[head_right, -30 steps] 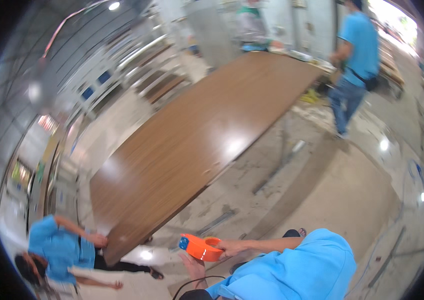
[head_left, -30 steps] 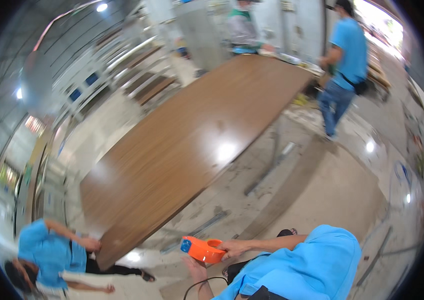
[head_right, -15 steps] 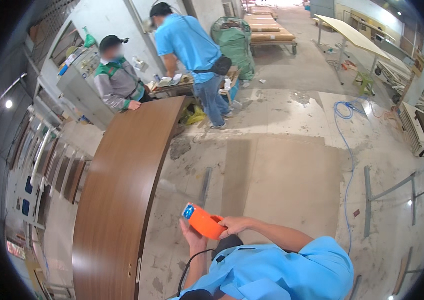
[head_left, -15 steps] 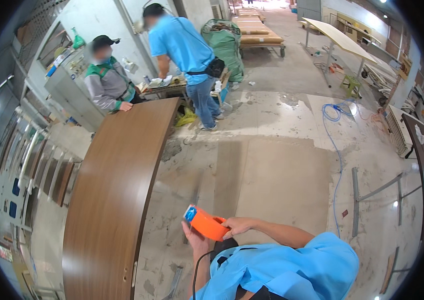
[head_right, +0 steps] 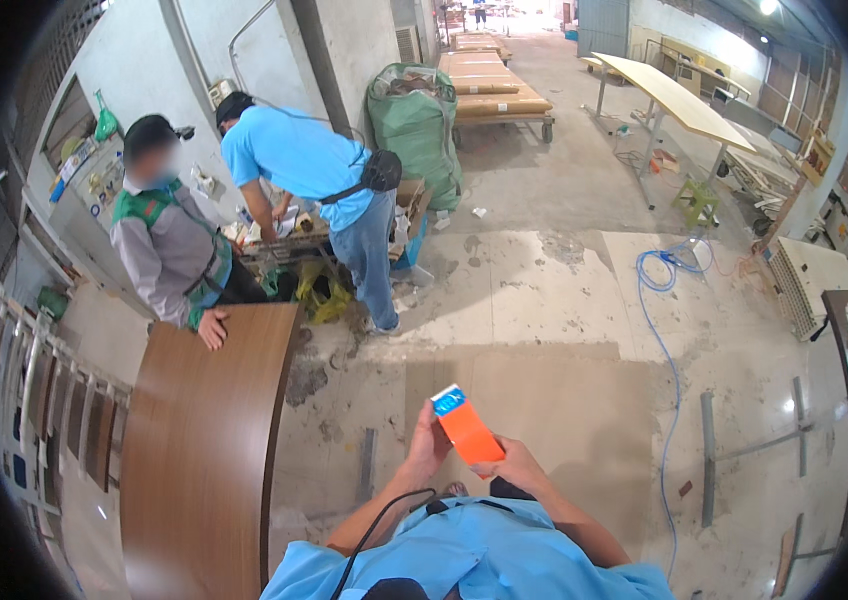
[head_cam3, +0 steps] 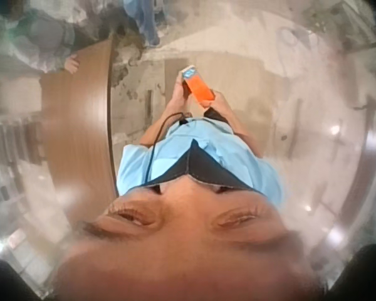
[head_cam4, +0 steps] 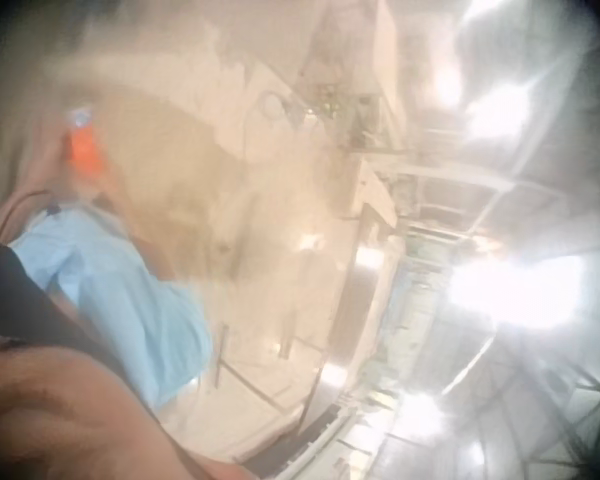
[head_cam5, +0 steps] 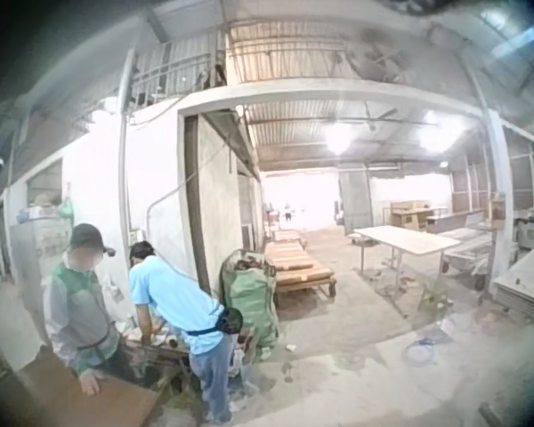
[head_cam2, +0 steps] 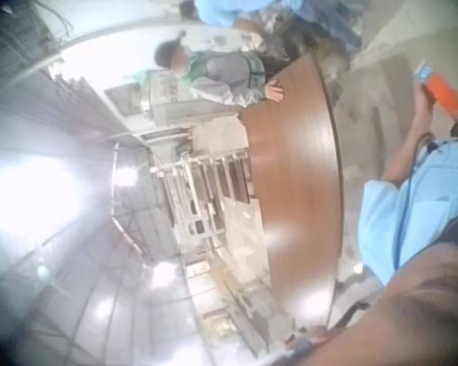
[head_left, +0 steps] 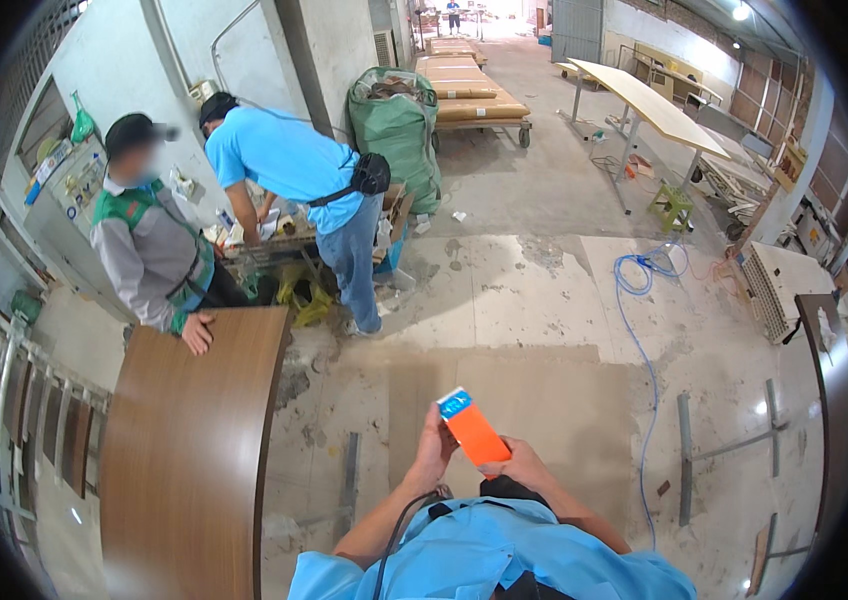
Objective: The person tapes a cardboard box, then wipes a large wooden tabletop with a cloth and scrapes the surface with a small tool. The person repeatedly wipes and scrapes different areas of the tabletop.
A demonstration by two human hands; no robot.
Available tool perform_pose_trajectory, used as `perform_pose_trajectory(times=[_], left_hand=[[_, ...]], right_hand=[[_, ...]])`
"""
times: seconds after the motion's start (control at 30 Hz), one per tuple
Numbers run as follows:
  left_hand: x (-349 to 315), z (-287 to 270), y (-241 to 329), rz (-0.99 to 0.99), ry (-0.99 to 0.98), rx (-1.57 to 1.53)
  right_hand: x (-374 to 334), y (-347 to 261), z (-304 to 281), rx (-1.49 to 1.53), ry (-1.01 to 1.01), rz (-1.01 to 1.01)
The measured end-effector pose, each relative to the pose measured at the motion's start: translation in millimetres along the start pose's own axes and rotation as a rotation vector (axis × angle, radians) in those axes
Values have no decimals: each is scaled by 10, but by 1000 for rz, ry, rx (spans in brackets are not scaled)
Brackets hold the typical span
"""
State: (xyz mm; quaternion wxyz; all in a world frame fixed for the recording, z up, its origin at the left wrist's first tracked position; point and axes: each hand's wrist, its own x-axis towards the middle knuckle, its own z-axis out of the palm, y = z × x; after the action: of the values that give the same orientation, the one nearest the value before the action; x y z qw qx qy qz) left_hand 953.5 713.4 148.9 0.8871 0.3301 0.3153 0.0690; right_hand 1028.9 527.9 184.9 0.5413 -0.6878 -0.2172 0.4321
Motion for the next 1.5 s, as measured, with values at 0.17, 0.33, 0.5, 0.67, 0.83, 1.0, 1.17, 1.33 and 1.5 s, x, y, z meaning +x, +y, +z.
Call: perform_pose_trajectory(times=[0.17, 0.33, 0.5, 0.67, 0.83, 1.0, 1.17, 1.33, 1.5], left_hand=[[1248, 489, 722, -184, -189, -8], [2529, 1101, 1232, -229, -192, 315], [3604, 1884, 1731, -186, -221, 203], [4512, 2540, 2158, -231, -226, 185], [5686, 3020, 2444, -204, -272, 269], [7062, 3603, 2881, -126, -278, 275], [8378, 4317, 3471, -134, -234, 309], [9455, 4681, 3996, -223, -179, 267], [10813, 5002, 4447, -354, -166, -33]], right_hand=[[788, -275, -925, -89, 67, -18], [1910, -512, -2148, -450, -29, -20], [2920, -1213, -3342, -562, -68, -110], [3738, -1879, -4363, -520, -161, -121], [4706, -2180, -5280, -554, -160, -57], [5913, -2599, -6108, -478, -175, -26], [6943, -3303, -6897, -656, -125, 91], [8036, -3699, -7553, -527, -149, 66], [9358, -3873, -8463, -455, -237, 58]])
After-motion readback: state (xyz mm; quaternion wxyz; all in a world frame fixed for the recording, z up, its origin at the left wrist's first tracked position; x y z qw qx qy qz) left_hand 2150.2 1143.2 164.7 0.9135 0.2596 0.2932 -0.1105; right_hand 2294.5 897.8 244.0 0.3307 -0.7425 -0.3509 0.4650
